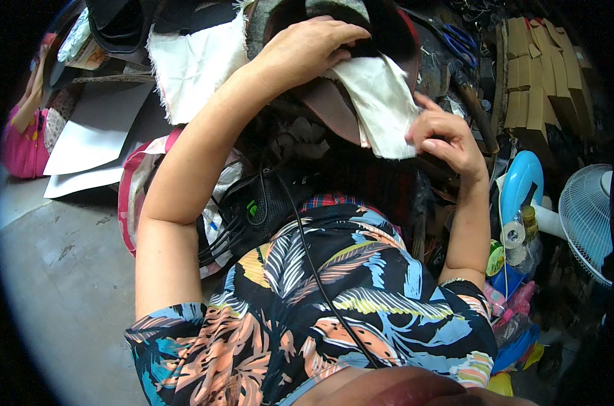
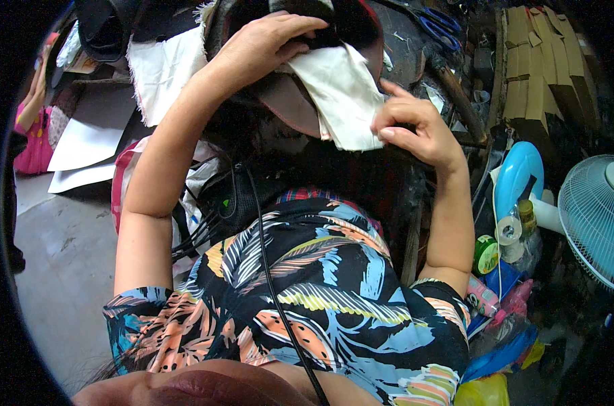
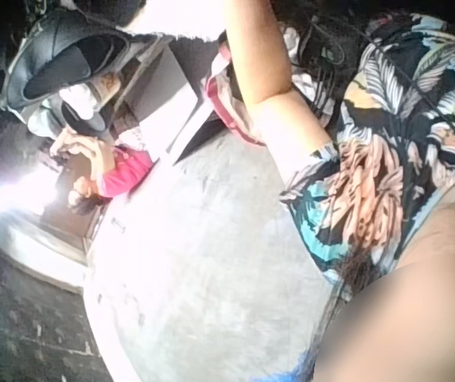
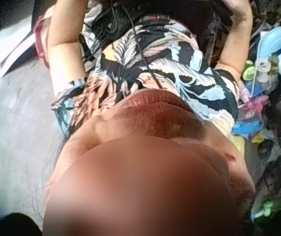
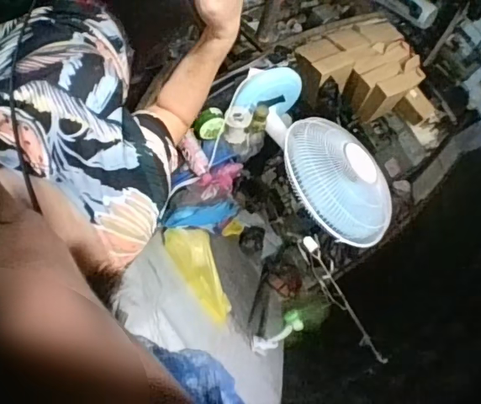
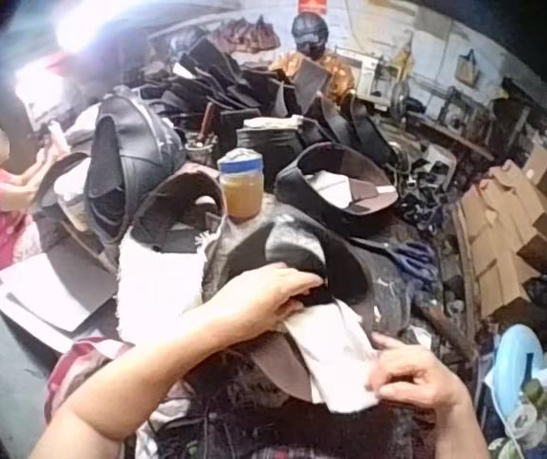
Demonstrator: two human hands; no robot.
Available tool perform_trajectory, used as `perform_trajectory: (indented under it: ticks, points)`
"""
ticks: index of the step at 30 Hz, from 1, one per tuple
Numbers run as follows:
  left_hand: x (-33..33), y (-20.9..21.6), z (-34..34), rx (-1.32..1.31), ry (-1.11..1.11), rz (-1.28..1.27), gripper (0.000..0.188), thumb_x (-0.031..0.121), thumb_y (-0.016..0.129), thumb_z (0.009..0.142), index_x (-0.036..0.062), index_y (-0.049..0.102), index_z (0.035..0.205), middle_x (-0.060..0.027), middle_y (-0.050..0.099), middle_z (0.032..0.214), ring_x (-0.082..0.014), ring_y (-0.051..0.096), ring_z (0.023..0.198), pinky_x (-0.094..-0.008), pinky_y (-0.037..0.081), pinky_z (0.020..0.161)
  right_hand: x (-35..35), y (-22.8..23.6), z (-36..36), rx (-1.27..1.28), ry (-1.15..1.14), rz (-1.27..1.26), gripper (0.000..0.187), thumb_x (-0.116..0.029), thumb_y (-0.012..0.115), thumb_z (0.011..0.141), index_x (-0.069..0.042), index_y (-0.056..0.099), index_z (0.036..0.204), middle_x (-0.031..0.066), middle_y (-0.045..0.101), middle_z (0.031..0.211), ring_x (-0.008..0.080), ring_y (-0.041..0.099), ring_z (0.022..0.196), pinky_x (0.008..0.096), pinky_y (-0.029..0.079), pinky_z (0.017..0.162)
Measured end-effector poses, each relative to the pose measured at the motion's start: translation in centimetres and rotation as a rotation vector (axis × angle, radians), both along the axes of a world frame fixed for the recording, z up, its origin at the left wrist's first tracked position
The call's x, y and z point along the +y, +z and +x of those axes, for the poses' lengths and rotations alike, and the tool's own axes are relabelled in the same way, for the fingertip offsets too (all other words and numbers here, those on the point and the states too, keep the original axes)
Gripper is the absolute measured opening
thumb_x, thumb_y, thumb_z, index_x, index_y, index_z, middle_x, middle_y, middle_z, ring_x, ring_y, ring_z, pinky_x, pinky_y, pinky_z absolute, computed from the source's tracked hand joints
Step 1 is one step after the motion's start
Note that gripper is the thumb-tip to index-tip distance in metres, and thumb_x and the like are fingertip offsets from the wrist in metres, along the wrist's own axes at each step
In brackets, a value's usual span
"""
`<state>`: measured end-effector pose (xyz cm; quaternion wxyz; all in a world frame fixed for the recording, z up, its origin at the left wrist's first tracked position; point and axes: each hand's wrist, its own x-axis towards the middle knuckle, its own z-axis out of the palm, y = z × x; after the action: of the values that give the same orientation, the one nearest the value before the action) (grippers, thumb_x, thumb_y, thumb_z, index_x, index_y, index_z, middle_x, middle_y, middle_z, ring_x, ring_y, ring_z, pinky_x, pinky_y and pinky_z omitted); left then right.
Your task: The person places a white fabric insert into a black shoe, trims excess fabric with scissors, and presses the insert into place. The person repeats this process for a second shoe, handling both shoes and fabric pieces throughout.
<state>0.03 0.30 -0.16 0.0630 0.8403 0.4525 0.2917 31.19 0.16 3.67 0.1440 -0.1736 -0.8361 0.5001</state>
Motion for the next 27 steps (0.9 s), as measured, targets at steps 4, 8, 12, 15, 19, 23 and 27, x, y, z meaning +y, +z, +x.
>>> perform_trajectory:
  ticks: [4, 8, 12, 15, 19, 23, 27]
  points:
    - [-0.3, -0.1, -0.1, -0.011, 0.033, 0.035, 0.035, 0.020, 0.065, 0.092, 0.0147, 0.063, 0.126, -0.0105, 0.070, 0.105, -0.0284, 0.066, 0.103, -0.0405, 0.055, 0.088, -2.6, 2.4, 0.5, 0.210, -0.334, 0.015, 0.017, -0.012, 0.058, 0.095, 0.000, 0.067, 0.104, 0.0100, 0.069, 0.102, 0.0178, 0.066, 0.091, 0.0399, 0.045, 0.103]
    - [-0.3, 0.5, 0.1, -0.005, 0.039, -0.042, 0.034, 0.012, 0.063, 0.091, 0.0122, 0.063, 0.125, -0.0129, 0.069, 0.104, -0.0309, 0.066, 0.102, -0.0410, 0.054, 0.087, -1.7, 2.8, -3.2, 0.316, -0.301, 0.200, 0.029, -0.010, 0.058, 0.097, 0.002, 0.062, 0.123, 0.0154, 0.065, 0.124, 0.0256, 0.062, 0.121, 0.0377, 0.046, 0.104]
    - [-1.4, 1.1, -0.6, -0.331, -0.020, 0.255, 0.036, -0.005, 0.061, 0.083, 0.0066, 0.062, 0.117, -0.0141, 0.064, 0.106, -0.0322, 0.066, 0.098, -0.0399, 0.054, 0.089, 0.7, -0.3, -8.1, -0.271, -0.297, 0.717, 0.045, -0.025, 0.063, 0.095, -0.007, 0.058, 0.136, 0.0155, 0.060, 0.136, 0.0331, 0.051, 0.133, 0.0415, 0.043, 0.108]
    - [-2.8, 0.9, -1.4, -0.179, -0.020, 0.207, 0.023, 0.001, 0.069, 0.082, 0.0063, 0.064, 0.103, -0.0100, 0.063, 0.101, -0.0286, 0.065, 0.095, -0.0373, 0.056, 0.083, 2.0, -1.9, -8.7, -0.109, -0.394, 0.941, 0.034, -0.028, 0.068, 0.092, -0.009, 0.069, 0.120, 0.0138, 0.069, 0.121, 0.0304, 0.063, 0.116, 0.0397, 0.051, 0.096]
    - [-3.0, 0.1, -1.2, -0.024, -0.010, 0.204, 0.017, 0.010, 0.074, 0.081, 0.0049, 0.065, 0.095, -0.0074, 0.063, 0.100, -0.0279, 0.065, 0.092, -0.0364, 0.055, 0.077, 4.0, -2.9, -8.1, -0.124, -0.532, 0.616, 0.024, -0.030, 0.063, 0.096, -0.011, 0.074, 0.104, 0.0061, 0.075, 0.102, 0.0230, 0.072, 0.095, 0.0330, 0.056, 0.083]
    - [-2.0, -0.3, -0.6, 0.110, 0.039, 0.314, 0.014, 0.013, 0.070, 0.086, 0.0040, 0.064, 0.095, -0.0095, 0.061, 0.098, -0.0305, 0.064, 0.091, -0.0382, 0.055, 0.077, 5.4, -3.2, -7.6, 0.005, -0.463, 0.385, 0.031, -0.034, 0.055, 0.101, -0.010, 0.073, 0.110, 0.0089, 0.075, 0.102, 0.0248, 0.072, 0.094, 0.0329, 0.055, 0.082]
    - [-1.8, -0.1, -1.4, -0.008, -0.025, 0.194, 0.012, 0.013, 0.066, 0.090, 0.0024, 0.064, 0.095, -0.0113, 0.061, 0.097, -0.0305, 0.063, 0.093, -0.0394, 0.054, 0.081, 4.7, -2.3, -6.7, -0.042, -0.382, 0.424, 0.037, -0.037, 0.055, 0.100, -0.010, 0.070, 0.120, 0.0144, 0.071, 0.113, 0.0295, 0.068, 0.104, 0.0360, 0.052, 0.090]
